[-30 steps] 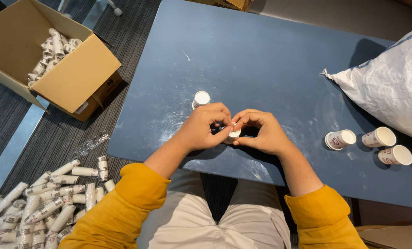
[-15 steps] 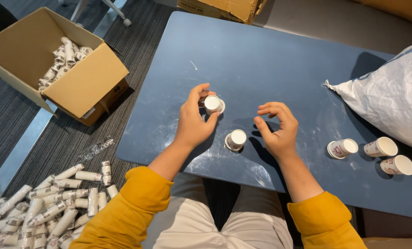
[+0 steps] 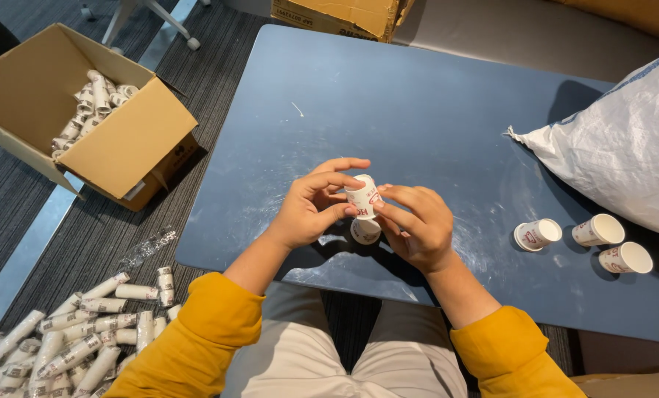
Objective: The recorder is stacking paper cups and placing them into plastic sleeves or boxes for packaging.
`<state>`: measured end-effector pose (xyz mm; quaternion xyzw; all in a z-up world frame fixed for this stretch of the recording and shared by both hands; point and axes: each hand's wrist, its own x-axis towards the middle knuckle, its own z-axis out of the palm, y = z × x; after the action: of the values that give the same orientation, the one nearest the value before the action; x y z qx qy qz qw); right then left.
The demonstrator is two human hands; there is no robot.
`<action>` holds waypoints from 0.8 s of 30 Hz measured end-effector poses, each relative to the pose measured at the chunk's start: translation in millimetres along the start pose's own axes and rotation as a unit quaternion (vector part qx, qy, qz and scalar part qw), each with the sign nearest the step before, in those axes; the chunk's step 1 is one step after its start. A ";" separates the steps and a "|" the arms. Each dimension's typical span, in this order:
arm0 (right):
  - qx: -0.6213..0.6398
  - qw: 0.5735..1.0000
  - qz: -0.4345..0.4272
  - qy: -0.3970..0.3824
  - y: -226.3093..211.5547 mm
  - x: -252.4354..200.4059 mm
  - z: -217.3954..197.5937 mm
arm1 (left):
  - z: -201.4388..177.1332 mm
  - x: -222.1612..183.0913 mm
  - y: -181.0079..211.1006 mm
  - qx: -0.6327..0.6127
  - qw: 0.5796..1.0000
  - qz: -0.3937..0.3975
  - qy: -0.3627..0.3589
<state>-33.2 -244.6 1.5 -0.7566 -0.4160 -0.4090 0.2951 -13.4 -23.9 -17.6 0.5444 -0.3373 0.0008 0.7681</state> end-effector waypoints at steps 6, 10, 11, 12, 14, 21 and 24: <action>-0.007 0.999 0.030 0.043 3.1 -14.5 2.8 | -5.3 -4.5 -16.8 0.066 0.997 -0.031 0.023; 0.055 0.995 0.065 0.050 4.6 -16.3 4.9 | -3.2 -3.5 -12.8 0.058 0.998 -0.002 0.028; 0.089 0.990 0.100 0.051 8.4 -21.2 6.3 | -1.9 -2.8 -10.3 0.067 0.998 0.002 0.020; 0.123 0.982 0.135 0.052 12.2 -26.2 7.7 | -0.6 -2.1 -8.0 0.077 0.997 0.005 0.011; 0.159 0.972 0.165 0.049 16.9 -28.1 9.0 | 2.2 -0.5 -4.8 0.117 0.993 0.003 0.001; 0.308 0.930 0.197 -0.029 12.4 -19.1 4.3 | 2.7 -1.8 -7.2 0.145 0.989 -0.009 0.001; 0.291 0.936 0.191 -0.049 13.4 -19.9 1.2 | 2.7 -1.0 -7.0 0.187 0.982 0.031 0.001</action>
<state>-27.4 -257.8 -17.8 -0.7222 -0.3786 -0.1685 0.5538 -13.0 -28.6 -23.4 0.6676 -0.3471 0.0876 0.6528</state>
